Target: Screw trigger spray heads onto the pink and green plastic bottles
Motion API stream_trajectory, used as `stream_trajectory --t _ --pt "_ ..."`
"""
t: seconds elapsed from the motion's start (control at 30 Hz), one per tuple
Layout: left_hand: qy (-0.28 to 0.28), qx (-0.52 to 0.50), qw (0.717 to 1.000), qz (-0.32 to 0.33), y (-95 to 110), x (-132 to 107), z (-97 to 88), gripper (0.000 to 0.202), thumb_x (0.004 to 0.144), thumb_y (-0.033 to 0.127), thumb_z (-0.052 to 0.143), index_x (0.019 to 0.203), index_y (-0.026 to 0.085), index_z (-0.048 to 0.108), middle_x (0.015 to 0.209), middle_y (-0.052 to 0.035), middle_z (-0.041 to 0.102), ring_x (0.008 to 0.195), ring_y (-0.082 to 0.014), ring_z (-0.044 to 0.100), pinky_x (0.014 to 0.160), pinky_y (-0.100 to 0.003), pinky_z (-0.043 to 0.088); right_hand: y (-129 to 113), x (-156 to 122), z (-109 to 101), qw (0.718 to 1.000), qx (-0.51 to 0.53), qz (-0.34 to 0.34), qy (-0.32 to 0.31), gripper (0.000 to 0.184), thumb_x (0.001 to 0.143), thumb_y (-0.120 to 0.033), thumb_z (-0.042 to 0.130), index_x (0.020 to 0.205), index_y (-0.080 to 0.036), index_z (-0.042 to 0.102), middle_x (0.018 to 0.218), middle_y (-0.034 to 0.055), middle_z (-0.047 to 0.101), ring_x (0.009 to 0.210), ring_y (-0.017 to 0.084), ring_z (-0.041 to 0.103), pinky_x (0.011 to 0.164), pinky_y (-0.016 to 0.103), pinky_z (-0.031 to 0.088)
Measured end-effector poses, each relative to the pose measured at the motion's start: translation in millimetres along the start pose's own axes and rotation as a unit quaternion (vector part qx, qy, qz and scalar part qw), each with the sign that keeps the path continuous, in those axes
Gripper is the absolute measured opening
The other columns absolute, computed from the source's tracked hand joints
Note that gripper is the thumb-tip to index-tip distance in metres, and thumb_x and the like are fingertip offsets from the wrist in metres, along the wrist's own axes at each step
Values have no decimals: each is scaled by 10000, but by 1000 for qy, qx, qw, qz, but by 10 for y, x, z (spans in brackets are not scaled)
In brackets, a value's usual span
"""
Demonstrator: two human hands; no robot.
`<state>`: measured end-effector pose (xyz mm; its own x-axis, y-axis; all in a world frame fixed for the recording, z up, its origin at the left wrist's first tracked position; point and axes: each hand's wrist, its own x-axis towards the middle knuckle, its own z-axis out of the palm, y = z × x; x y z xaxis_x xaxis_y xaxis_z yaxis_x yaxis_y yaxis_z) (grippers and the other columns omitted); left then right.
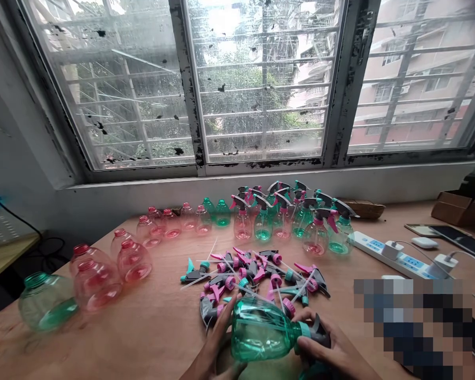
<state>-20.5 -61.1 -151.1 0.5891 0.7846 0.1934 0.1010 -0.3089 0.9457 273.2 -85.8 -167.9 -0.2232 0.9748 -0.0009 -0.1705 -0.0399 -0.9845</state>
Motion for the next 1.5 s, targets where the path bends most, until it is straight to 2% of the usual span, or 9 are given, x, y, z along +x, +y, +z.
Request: stream_trajectory --t 0.13,0.27,0.43,0.57,0.7,0.9,1.13,1.37,1.5 --pt "3 -82 997 -13 86 4 26 987 850 471 757 1579 418 94 1715 -1 103 1564 -340 117 1254 -461 257 19 7 -1 1000 1 2 -12 451 767 -507 810 1003 -189 594 656 -15 700 588 163 650 552 237 458" --pt "-13 -141 989 -51 208 9 36 903 836 427 790 1549 441 235 1698 10 192 1539 -359 227 1230 -476 327 9 8 3 1000 -4 3 -13 466 752 -517 816 1000 -188 601 664 -15 698 582 160 644 547 236 461" --pt "10 -78 996 -30 131 0 30 817 887 434 729 1523 526 225 1704 93 142 1564 -335 122 1254 -461 280 -42 -8 34 1000 2 1 -6 464 757 -529 808 994 -190 597 646 -18 696 573 165 656 540 232 458" --pt "11 -98 995 -18 86 11 16 1005 775 523 805 1560 445 184 1713 28 121 1567 -342 94 1257 -469 253 -18 -8 39 1000 -5 -2 -4 466 745 -538 813 979 -200 595 633 -32 674 580 159 641 549 228 452" --pt "17 -90 996 -19 134 26 18 928 793 558 771 1557 375 276 1711 5 140 1570 -330 81 1279 -463 161 28 6 7 1000 -16 10 -19 481 742 -549 811 987 -204 581 641 -38 656 585 153 620 549 225 439" --pt "18 -53 998 -41 94 -19 41 842 900 450 705 1551 484 173 1709 64 132 1563 -310 155 1273 -467 212 -58 -9 34 1000 -8 3 -4 479 740 -558 800 982 -202 590 637 -27 662 583 176 646 533 244 455" --pt "14 -68 995 -65 102 -38 -12 977 824 538 749 1585 362 161 1705 -8 171 1571 -314 83 1285 -476 131 -94 -26 63 1000 -1 3 -3 455 744 -525 819 974 -198 602 639 -33 678 591 160 654 556 236 466" --pt "16 4 999 -50 110 -30 5 862 892 493 690 1566 449 155 1711 59 120 1572 -315 80 1292 -469 102 -61 -12 35 1000 8 10 -2 457 755 -526 809 984 -196 589 633 -24 692 578 165 658 543 234 466" --pt "7 -11 999 -42 106 -12 -5 1051 808 551 759 1589 385 75 1715 1 115 1570 -342 60 1288 -487 104 -8 9 17 1000 -12 11 -15 485 745 -558 802 982 -201 573 667 -16 695 588 162 649 554 240 472"
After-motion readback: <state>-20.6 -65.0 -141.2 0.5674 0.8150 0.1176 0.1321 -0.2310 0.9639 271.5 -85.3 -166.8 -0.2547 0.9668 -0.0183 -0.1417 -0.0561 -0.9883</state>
